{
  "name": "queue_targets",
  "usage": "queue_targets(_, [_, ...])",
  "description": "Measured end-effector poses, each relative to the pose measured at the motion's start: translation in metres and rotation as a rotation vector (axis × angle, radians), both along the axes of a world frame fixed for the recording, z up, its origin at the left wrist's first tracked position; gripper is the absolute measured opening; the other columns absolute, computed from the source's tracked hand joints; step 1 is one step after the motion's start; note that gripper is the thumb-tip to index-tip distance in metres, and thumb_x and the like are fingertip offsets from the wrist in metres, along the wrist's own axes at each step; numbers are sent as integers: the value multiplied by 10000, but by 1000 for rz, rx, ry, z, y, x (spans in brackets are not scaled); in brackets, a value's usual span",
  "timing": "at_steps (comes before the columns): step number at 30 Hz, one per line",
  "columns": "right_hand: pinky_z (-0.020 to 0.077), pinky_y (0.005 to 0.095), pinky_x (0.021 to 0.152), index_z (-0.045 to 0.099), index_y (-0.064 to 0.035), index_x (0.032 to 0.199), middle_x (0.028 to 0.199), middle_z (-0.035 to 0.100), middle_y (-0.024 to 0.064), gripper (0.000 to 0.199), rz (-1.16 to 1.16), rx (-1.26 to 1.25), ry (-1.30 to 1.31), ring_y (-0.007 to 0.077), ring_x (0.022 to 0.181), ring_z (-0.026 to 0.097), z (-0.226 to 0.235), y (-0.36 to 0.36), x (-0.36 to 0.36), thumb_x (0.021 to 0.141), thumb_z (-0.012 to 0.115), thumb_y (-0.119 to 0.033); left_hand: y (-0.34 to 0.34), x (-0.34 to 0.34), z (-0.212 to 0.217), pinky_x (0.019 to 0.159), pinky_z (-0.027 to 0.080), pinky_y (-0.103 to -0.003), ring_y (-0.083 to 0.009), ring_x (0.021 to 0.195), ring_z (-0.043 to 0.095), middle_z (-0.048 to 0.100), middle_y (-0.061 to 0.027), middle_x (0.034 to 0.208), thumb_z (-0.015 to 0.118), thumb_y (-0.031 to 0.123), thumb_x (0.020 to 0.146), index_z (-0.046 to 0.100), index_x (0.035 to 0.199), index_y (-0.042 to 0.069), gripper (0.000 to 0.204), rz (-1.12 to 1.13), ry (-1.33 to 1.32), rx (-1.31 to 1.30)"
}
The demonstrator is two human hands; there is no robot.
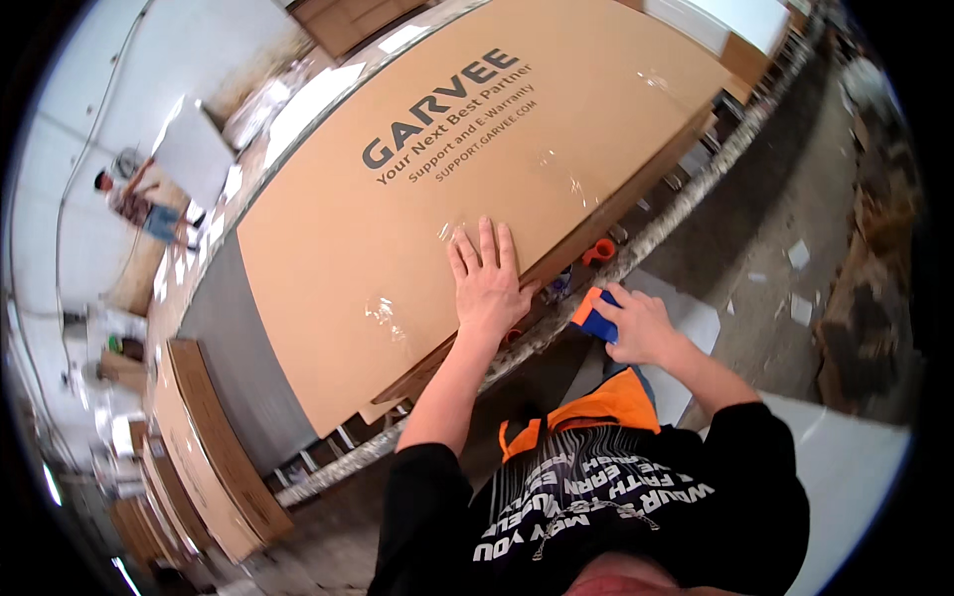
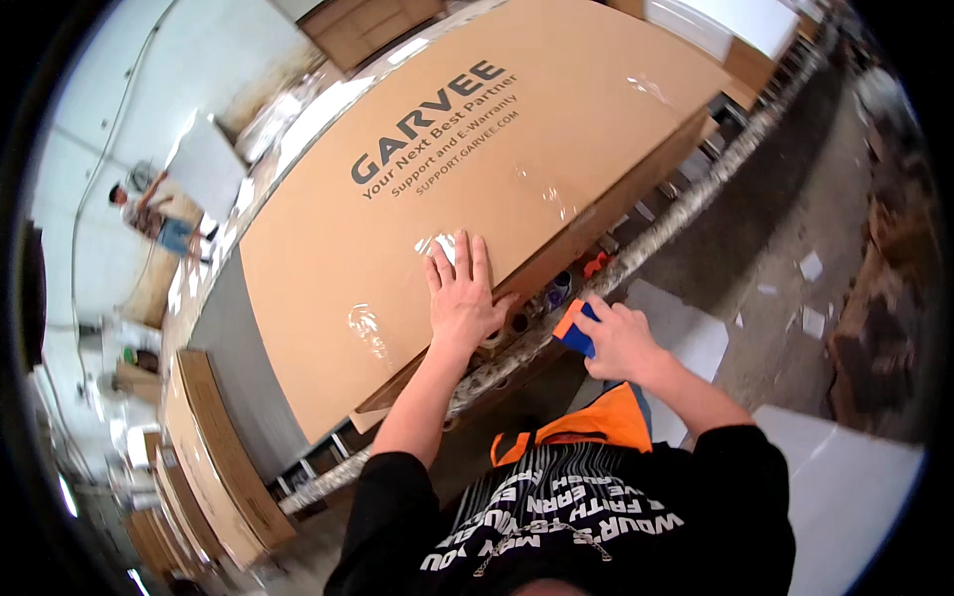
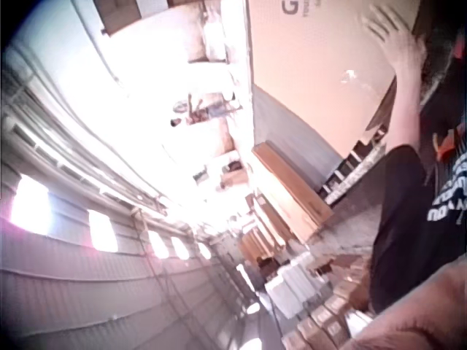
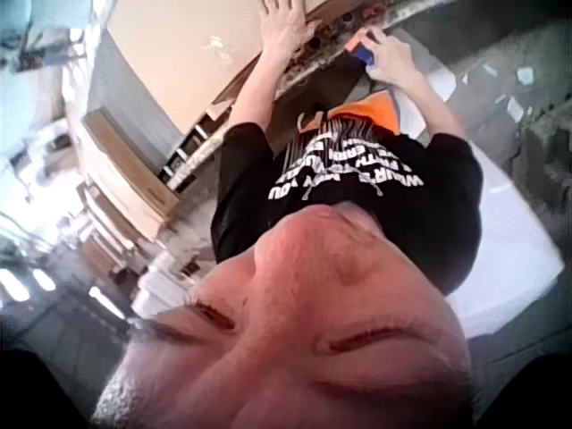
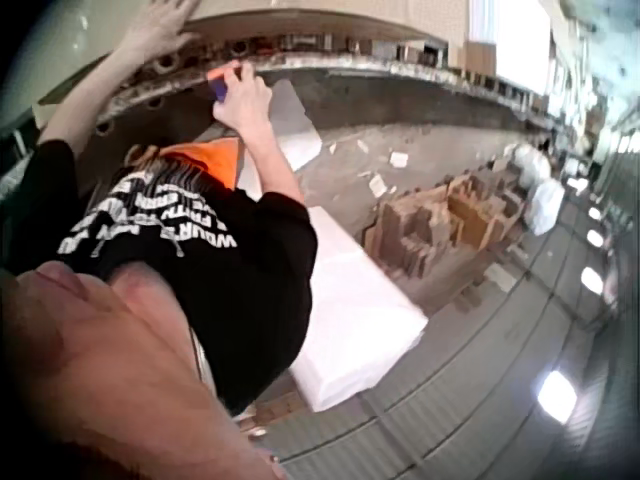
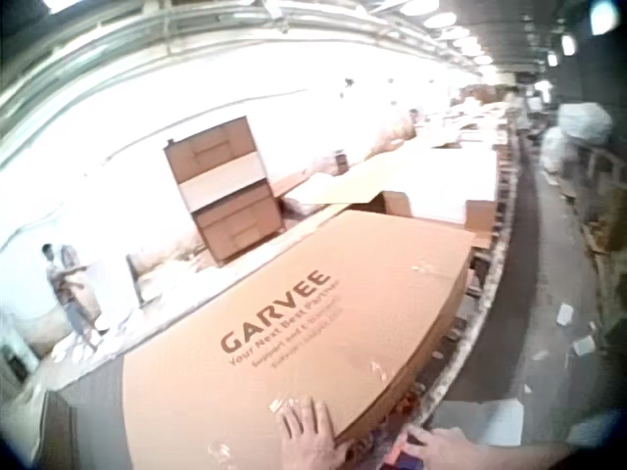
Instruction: The person packs furniture components into a large cardboard box on a conveyor belt, sealing it with a tape dispenser and then moving it to pick up foam sheets to begin the next box.
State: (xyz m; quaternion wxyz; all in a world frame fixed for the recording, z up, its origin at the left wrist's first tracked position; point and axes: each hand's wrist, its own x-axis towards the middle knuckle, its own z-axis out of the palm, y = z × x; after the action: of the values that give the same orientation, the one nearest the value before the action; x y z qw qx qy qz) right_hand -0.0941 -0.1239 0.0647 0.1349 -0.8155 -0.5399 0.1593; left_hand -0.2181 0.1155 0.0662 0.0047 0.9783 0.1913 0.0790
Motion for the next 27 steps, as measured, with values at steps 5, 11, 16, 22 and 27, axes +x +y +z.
queue_targets(5, [542,387,681,623,-171,1246,1339,545,156,710,120,619,46,321,790,602,29,1,75,545,700,-87,2,21,31,1185,124,-492,-399,1440,216,356,-215,1501,710,484,799,389,1444,31,851,110,-5,-254])
queue_targets(11, [518,359,638,645,-176,1213,1335,553,202,694,529,861,39,286,725,586,83,26,129,527,708,-95,-66,23,66,897,479,-304,-172,970,641,702,-105,1022,537,336,1007,644,1139,-20,395,435,-734,-1558])
queue_targets(16, [520,362,643,667,-171,1181,1303,568,216,654,737,883,90,293,743,623,95,48,115,530,710,-123,-96,23,70,876,500,-318,-144,970,636,679,-67,1053,599,286,971,636,1113,7,315,456,-974,-2080])
queue_targets(22, [535,377,699,659,-181,1207,1335,532,228,697,762,791,79,320,807,629,104,66,57,519,695,-79,-101,-18,51,758,523,-269,-86,822,628,680,-29,924,617,220,965,647,1005,32,195,383,-1271,-2196])
queue_targets(27, [536,374,685,650,-216,1228,1308,547,208,740,853,670,53,299,743,598,107,85,16,499,703,-99,-91,-67,47,676,498,-227,-96,726,615,666,-39,783,590,61,957,666,906,-2,112,762,-1195,-888])
